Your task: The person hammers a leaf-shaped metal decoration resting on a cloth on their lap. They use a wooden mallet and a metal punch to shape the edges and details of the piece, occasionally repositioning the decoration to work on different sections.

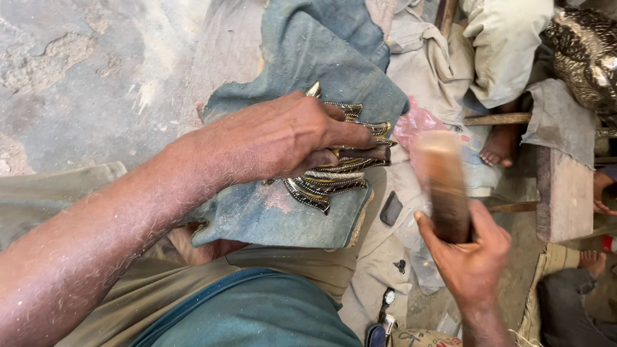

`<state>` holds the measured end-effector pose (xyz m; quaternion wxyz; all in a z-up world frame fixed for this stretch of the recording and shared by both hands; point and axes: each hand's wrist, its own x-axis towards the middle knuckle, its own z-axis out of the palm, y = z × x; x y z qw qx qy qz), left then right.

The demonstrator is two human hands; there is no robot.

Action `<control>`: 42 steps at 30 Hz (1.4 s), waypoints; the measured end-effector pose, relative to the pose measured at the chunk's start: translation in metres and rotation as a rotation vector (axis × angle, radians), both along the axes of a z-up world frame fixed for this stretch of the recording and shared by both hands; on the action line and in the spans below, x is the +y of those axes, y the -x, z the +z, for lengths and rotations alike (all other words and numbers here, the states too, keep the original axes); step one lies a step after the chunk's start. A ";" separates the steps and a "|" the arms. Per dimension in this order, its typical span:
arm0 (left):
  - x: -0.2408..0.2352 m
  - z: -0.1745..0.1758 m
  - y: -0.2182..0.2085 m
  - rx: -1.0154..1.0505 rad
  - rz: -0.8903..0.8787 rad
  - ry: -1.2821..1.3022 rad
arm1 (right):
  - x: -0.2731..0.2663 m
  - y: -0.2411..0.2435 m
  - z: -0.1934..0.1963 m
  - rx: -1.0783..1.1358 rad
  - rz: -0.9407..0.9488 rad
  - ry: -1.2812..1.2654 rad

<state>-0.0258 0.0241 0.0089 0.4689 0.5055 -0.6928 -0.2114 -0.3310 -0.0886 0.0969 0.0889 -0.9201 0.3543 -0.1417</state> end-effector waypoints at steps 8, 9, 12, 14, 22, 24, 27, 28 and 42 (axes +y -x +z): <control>0.003 -0.002 -0.002 -0.002 -0.002 -0.023 | 0.002 -0.004 0.004 -0.034 0.029 0.016; 0.006 -0.005 -0.001 0.008 -0.002 -0.044 | 0.002 -0.003 0.003 0.045 0.005 0.054; 0.006 -0.007 0.000 0.002 -0.004 -0.012 | 0.003 0.002 0.000 -0.011 -0.041 -0.045; 0.009 -0.012 -0.003 0.095 -0.019 0.089 | 0.004 0.001 0.000 -0.209 -0.012 -0.238; 0.017 -0.021 0.000 0.115 0.053 0.107 | 0.019 -0.012 0.025 -0.677 0.155 -0.599; 0.014 -0.021 0.000 0.091 0.050 0.041 | 0.018 -0.013 0.027 -0.438 0.169 -0.658; 0.013 -0.021 -0.003 0.052 0.021 0.098 | 0.019 -0.012 0.025 -0.200 0.090 -0.443; 0.013 -0.022 -0.004 0.053 0.019 0.102 | 0.019 -0.012 0.025 -0.137 0.050 -0.327; 0.014 -0.025 -0.005 0.066 -0.003 0.109 | 0.033 -0.012 0.025 0.011 0.049 -0.005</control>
